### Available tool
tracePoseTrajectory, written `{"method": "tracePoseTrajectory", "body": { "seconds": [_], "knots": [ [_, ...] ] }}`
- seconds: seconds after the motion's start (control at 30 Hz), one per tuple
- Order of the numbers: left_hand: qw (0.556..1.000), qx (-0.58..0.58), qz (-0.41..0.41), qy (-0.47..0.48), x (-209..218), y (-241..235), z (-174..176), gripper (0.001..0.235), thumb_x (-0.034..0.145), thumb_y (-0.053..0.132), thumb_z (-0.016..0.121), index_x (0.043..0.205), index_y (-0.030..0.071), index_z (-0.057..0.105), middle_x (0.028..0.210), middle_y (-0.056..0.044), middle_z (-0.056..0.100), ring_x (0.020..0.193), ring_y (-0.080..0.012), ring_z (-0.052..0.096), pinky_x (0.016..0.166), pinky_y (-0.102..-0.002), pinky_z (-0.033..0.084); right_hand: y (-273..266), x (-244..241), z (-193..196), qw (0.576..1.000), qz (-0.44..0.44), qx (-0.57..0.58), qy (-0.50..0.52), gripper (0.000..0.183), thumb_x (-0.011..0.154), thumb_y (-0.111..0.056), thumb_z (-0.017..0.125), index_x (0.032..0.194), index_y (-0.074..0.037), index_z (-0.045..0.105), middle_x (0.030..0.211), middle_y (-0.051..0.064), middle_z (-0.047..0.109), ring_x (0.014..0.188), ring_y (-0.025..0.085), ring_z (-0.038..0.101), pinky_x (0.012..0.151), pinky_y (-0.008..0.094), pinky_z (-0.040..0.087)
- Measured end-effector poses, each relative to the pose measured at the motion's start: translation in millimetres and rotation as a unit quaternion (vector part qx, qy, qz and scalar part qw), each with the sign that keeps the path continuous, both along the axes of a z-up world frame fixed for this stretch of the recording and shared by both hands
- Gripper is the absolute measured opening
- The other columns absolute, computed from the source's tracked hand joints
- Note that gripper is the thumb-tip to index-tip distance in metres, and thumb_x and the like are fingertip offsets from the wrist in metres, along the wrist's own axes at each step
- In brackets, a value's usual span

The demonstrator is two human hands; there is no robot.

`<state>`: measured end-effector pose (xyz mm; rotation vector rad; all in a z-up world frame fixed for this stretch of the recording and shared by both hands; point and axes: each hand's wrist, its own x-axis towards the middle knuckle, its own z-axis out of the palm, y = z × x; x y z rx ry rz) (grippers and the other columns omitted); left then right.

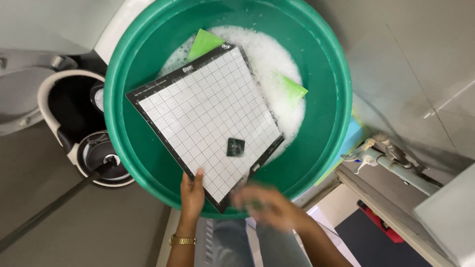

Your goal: Washing and scrubbing plastic grid mats in a basin of soapy water using a sponge.

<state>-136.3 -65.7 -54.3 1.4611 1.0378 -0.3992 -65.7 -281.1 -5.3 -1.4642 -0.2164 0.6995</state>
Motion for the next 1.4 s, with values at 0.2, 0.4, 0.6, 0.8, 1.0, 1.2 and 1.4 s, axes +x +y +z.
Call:
{"method": "tracePoseTrajectory", "body": {
  "seconds": [0.2, 0.4, 0.6, 0.8, 1.0, 1.2, 1.4],
  "knots": [
    [1.0, -0.019, -0.017, 0.016, 5.2, -8.6, -2.3, 0.054, 0.104, 0.028, 0.056, 0.148, 0.0, 0.044, 0.141, -0.026, 0.057, 0.131, -0.0378, 0.057, 0.109, -0.053, 0.046, -10.7, -14.4, -12.7, 0.996, 0.022, -0.084, 0.003, 0.033, 0.086, -0.005, 0.073, 0.118, -0.006, 0.065, 0.115, 0.016, 0.064, 0.109, 0.039, 0.06, 0.094, 0.056, 0.046],
    [0.999, -0.008, -0.015, 0.03, 0.3, -16.3, -9.5, 0.055, 0.104, 0.025, 0.054, 0.152, 0.002, 0.04, 0.144, -0.028, 0.053, 0.135, -0.0401, 0.052, 0.111, -0.054, 0.043, -25.4, -17.2, -31.0, 0.985, 0.036, -0.167, -0.005, 0.04, 0.089, -0.013, 0.07, 0.127, -0.01, 0.058, 0.126, 0.017, 0.053, 0.119, 0.041, 0.05, 0.1, 0.058, 0.039],
    [1.0, -0.013, -0.007, 0.024, 5.5, -18.3, -13.8, 0.054, 0.105, 0.023, 0.054, 0.153, 0.001, 0.039, 0.146, -0.029, 0.052, 0.135, -0.0416, 0.051, 0.111, -0.056, 0.042, -29.8, -13.0, -59.1, 0.97, 0.051, -0.238, -0.021, 0.048, 0.092, -0.021, 0.067, 0.136, -0.014, 0.051, 0.138, 0.018, 0.042, 0.128, 0.043, 0.039, 0.106, 0.06, 0.032],
    [0.997, -0.033, -0.012, 0.062, 0.0, -14.9, -33.7, 0.053, 0.106, 0.026, 0.053, 0.153, 0.004, 0.041, 0.147, -0.027, 0.05, 0.136, -0.0438, 0.05, 0.112, -0.058, 0.04, -25.9, -1.3, -78.4, 0.949, 0.067, -0.305, -0.043, 0.056, 0.095, -0.029, 0.064, 0.146, -0.019, 0.044, 0.149, 0.019, 0.032, 0.138, 0.045, 0.028, 0.111, 0.062, 0.024],
    [0.99, -0.035, -0.047, 0.128, -15.8, -14.7, -85.7, 0.057, 0.102, 0.029, 0.06, 0.153, 0.01, 0.044, 0.148, -0.022, 0.052, 0.133, -0.0394, 0.054, 0.113, -0.052, 0.042, -15.6, 1.7, -108.7, 0.922, 0.096, -0.368, -0.067, 0.064, 0.097, -0.037, 0.061, 0.155, -0.023, 0.037, 0.16, 0.019, 0.021, 0.147, 0.047, 0.017, 0.117, 0.064, 0.017],
    [0.974, 0.057, -0.125, 0.179, 2.7, -18.0, -111.9, 0.06, 0.097, 0.03, 0.066, 0.147, 0.006, 0.044, 0.139, -0.026, 0.06, 0.126, -0.0448, 0.06, 0.106, -0.057, 0.048, 9.7, -1.5, -169.9, 0.898, 0.12, -0.409, -0.105, 0.07, 0.1, -0.043, 0.059, 0.162, -0.026, 0.032, 0.17, 0.02, 0.012, 0.155, 0.048, 0.008, 0.121, 0.066, 0.011],
    [0.958, 0.112, -0.135, 0.227, -8.9, -29.9, -169.5, 0.055, 0.097, 0.033, 0.068, 0.141, 0.004, 0.052, 0.13, -0.023, 0.068, 0.122, -0.042, 0.064, 0.102, -0.056, 0.05, 20.3, -25.1, -263.1, 0.702, 0.323, -0.478, -0.417, 0.061, 0.106, -0.056, 0.025, 0.164, -0.037, 0.018, 0.174, 0.0, 0.013, 0.16, 0.029, 0.007, 0.12, 0.069, -0.001]
  ]
}}
